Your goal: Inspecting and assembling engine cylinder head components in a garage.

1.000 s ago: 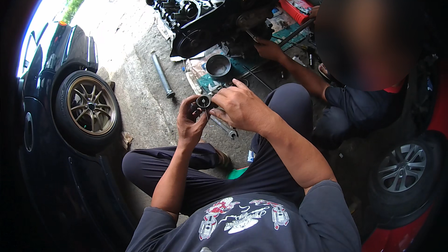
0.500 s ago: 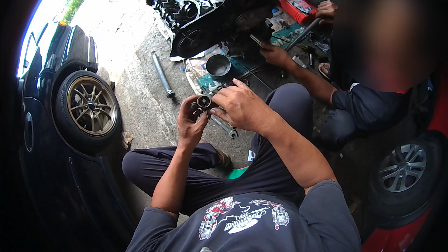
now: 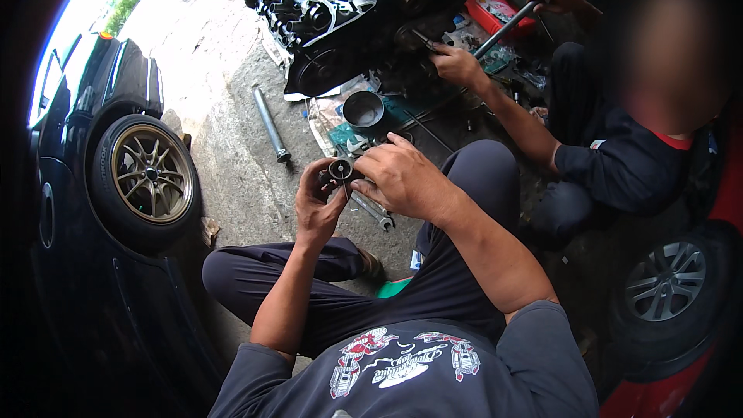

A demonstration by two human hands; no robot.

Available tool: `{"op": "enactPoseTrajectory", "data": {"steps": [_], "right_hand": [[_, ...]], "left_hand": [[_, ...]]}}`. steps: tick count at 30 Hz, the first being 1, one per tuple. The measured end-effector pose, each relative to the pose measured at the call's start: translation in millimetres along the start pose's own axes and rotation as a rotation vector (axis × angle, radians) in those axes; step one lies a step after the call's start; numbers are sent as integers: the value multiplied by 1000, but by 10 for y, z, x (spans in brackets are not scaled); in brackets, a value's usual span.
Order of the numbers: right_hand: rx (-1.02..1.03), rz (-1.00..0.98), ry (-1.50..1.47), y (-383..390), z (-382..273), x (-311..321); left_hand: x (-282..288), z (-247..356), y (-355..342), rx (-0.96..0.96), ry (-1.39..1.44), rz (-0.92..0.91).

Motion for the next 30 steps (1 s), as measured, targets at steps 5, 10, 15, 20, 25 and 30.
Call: {"op": "enactPoseTrajectory", "data": {"steps": [5, 10, 15, 20, 25, 30], "right_hand": [[4, 0, -3, 3, -2, -2], [4, 0, 16, -3, 6, 14], [13, 56, 33, -76, -114, 115], [21, -11, 88, -172, -278, 293], [137, -208, 46, -326, -333, 338], [85, -23, -295, -464, -30, 135]], "left_hand": [[0, -11, 1, -10, 24, -8], [-7, -19, -18, -22, 11, -5], [93, 93, -83, -11, 96, 26], [434, 482, -192, -128, 93, 45], [1043, 980, -169, -233, 14, 137], [1617, 1239, -46, -267, 53, 208]]}}
Point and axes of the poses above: each hand's wrist, its own y-axis away from the middle knuckle, its own x-axis out of the back of the hand, z = x × y, the point moved 4 cm from there along -y, towards the middle knuckle, and after that the axes turned 10 degrees about y, right-handed, at the moved point
